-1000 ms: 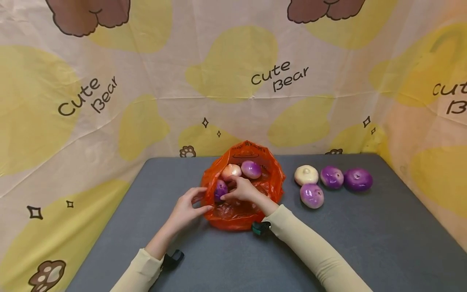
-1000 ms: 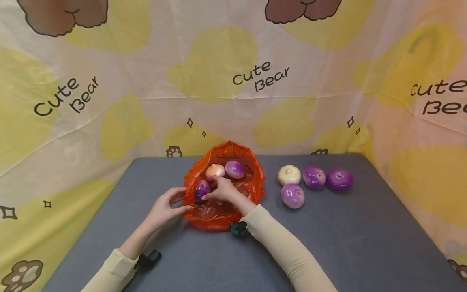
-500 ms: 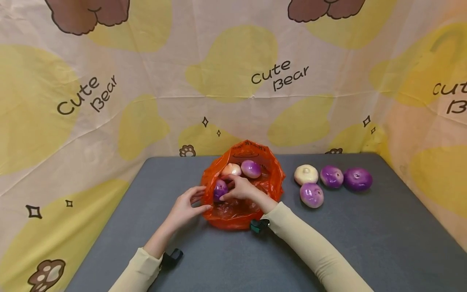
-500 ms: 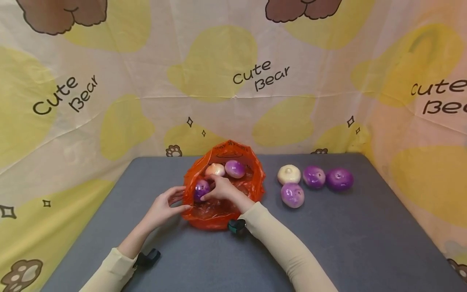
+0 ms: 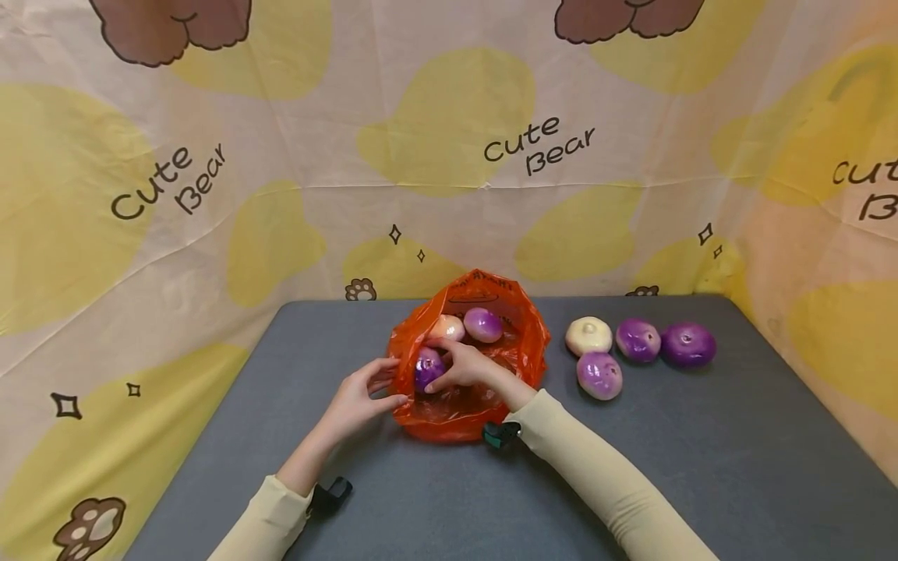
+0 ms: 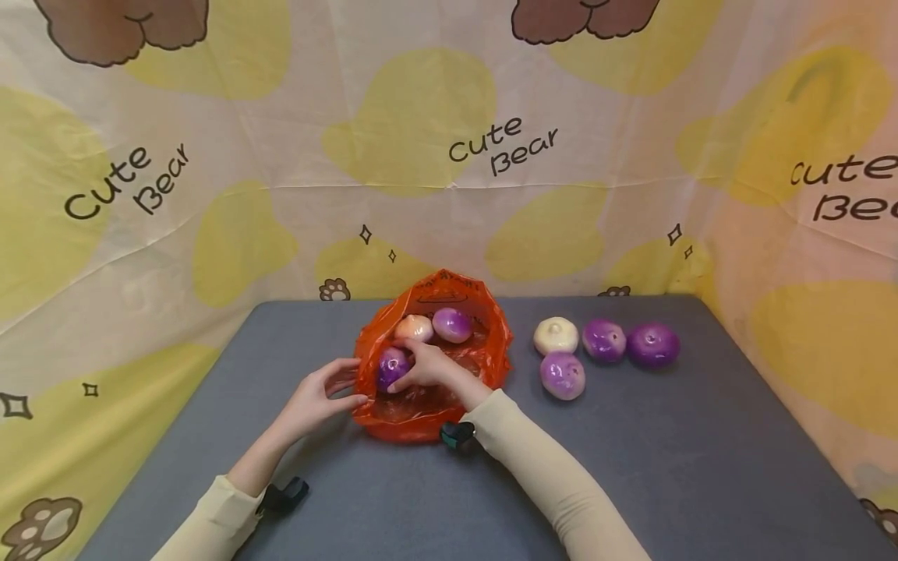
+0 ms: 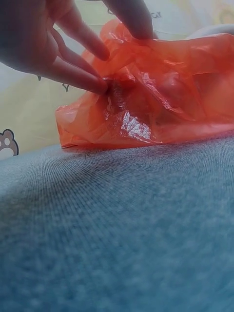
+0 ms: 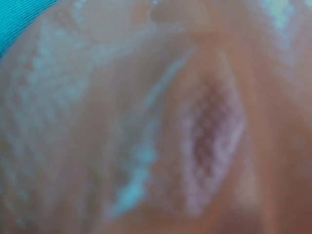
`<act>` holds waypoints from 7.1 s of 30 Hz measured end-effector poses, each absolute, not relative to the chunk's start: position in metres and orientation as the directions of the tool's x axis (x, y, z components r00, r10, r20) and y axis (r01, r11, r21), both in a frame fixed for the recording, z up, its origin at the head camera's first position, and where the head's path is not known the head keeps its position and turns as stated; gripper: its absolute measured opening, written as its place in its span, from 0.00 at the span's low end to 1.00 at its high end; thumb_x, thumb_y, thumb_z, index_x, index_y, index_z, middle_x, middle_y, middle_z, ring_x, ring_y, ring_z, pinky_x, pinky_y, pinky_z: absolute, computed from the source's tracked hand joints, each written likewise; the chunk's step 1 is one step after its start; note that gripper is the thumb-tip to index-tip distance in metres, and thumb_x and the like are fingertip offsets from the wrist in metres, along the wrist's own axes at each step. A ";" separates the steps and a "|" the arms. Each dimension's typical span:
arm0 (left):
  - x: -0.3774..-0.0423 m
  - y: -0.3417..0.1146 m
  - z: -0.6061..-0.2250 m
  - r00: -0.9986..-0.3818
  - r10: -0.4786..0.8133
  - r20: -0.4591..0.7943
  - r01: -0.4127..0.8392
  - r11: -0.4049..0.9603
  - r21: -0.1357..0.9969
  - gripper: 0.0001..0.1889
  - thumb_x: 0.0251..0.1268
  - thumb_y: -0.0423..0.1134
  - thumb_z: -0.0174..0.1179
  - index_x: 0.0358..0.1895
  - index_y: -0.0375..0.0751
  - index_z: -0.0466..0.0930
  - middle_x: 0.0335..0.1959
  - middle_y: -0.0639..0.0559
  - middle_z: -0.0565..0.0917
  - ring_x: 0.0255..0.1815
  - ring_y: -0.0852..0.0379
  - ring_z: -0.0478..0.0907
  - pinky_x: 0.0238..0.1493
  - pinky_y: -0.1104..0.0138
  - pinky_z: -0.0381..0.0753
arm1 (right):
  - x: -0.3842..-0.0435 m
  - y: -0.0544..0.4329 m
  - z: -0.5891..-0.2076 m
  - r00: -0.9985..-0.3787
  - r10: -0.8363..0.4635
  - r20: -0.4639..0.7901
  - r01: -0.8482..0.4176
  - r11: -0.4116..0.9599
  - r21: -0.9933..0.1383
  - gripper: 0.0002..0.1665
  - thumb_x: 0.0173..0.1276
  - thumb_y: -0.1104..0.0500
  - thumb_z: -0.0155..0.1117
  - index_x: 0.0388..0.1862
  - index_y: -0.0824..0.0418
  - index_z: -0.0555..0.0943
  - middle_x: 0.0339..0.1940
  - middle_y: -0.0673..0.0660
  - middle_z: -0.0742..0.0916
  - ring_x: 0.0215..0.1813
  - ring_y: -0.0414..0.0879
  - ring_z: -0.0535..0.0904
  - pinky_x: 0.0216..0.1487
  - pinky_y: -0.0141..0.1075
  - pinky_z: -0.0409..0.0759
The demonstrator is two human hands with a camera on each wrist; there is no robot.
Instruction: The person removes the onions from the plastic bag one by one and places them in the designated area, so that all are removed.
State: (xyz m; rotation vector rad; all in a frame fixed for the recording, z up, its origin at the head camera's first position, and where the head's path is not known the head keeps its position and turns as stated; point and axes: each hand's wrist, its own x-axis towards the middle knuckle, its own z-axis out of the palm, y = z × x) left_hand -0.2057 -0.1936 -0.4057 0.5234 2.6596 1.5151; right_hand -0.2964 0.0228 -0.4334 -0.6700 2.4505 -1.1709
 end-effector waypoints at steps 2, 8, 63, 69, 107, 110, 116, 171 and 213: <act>-0.204 -0.193 -0.403 -0.943 0.307 0.129 0.266 0.460 0.847 0.28 0.55 0.32 0.67 0.61 0.33 0.70 0.59 0.36 0.76 0.57 0.38 0.76 0.60 0.48 0.74 | -0.297 0.022 -0.434 -0.829 -0.549 -0.105 -0.274 0.561 -0.781 0.50 0.51 0.53 0.77 0.71 0.47 0.62 0.65 0.59 0.75 0.62 0.55 0.74 0.63 0.51 0.73; -0.203 -0.194 -0.402 -0.938 0.316 0.143 0.277 0.436 0.856 0.28 0.55 0.32 0.67 0.60 0.33 0.70 0.60 0.35 0.75 0.57 0.37 0.76 0.60 0.47 0.73 | -0.297 0.019 -0.436 -0.822 -0.566 -0.069 -0.347 0.593 -0.727 0.51 0.49 0.52 0.78 0.71 0.48 0.63 0.65 0.59 0.75 0.63 0.56 0.73 0.65 0.52 0.71; -0.218 -0.203 -0.432 -0.943 0.249 0.220 0.316 0.464 0.828 0.27 0.53 0.39 0.70 0.58 0.41 0.74 0.51 0.43 0.82 0.49 0.49 0.81 0.54 0.58 0.80 | -0.254 0.066 -0.389 -0.896 -0.439 0.065 -0.331 0.562 -0.758 0.51 0.44 0.42 0.78 0.67 0.45 0.65 0.61 0.53 0.77 0.59 0.53 0.76 0.59 0.54 0.77; -0.211 -0.196 -0.420 -0.953 0.228 0.199 0.287 0.472 0.833 0.27 0.53 0.32 0.69 0.58 0.34 0.73 0.51 0.37 0.81 0.50 0.43 0.80 0.55 0.51 0.79 | -0.243 0.079 -0.378 -0.901 -0.430 0.062 -0.322 0.564 -0.760 0.54 0.44 0.40 0.78 0.69 0.46 0.62 0.62 0.55 0.77 0.59 0.53 0.75 0.58 0.52 0.78; -0.201 -0.190 -0.402 -0.947 0.251 0.202 0.299 0.452 0.840 0.26 0.53 0.29 0.68 0.57 0.30 0.73 0.51 0.34 0.80 0.51 0.40 0.80 0.56 0.48 0.77 | -0.226 0.196 -0.365 -0.932 -0.354 0.075 -0.271 0.547 -0.792 0.49 0.53 0.47 0.75 0.70 0.54 0.62 0.64 0.64 0.71 0.60 0.64 0.74 0.55 0.54 0.79; -0.200 -0.188 -0.401 -0.947 0.251 0.202 0.300 0.453 0.840 0.26 0.53 0.29 0.68 0.57 0.30 0.73 0.51 0.35 0.80 0.51 0.40 0.80 0.56 0.48 0.77 | -0.223 0.209 -0.364 -0.940 -0.335 0.058 -0.249 0.561 -0.790 0.48 0.53 0.47 0.74 0.70 0.54 0.62 0.64 0.65 0.71 0.59 0.64 0.74 0.53 0.55 0.80; -0.200 -0.186 -0.401 -0.946 0.253 0.205 0.303 0.453 0.838 0.26 0.53 0.29 0.68 0.57 0.29 0.73 0.51 0.35 0.80 0.51 0.40 0.80 0.56 0.48 0.76 | -0.221 0.236 -0.363 -0.950 -0.308 0.046 -0.226 0.581 -0.781 0.48 0.54 0.48 0.74 0.70 0.56 0.61 0.62 0.67 0.74 0.59 0.64 0.74 0.53 0.57 0.79; -0.214 -0.192 -0.422 -0.948 0.248 0.199 0.296 0.461 0.837 0.26 0.53 0.36 0.70 0.56 0.37 0.75 0.51 0.40 0.81 0.51 0.44 0.80 0.56 0.51 0.78 | -0.207 0.324 -0.421 -0.970 -0.204 -0.134 -0.050 0.701 -0.711 0.53 0.57 0.49 0.71 0.70 0.72 0.54 0.61 0.80 0.68 0.51 0.62 0.75 0.39 0.42 0.84; -0.200 -0.185 -0.402 -0.949 0.253 0.187 0.287 0.451 0.845 0.25 0.54 0.30 0.67 0.56 0.30 0.73 0.52 0.34 0.80 0.52 0.40 0.79 0.57 0.47 0.76 | -0.207 0.326 -0.426 -0.992 -0.119 -0.046 -0.070 0.809 -0.584 0.53 0.54 0.47 0.73 0.66 0.75 0.58 0.55 0.81 0.74 0.55 0.73 0.72 0.49 0.60 0.77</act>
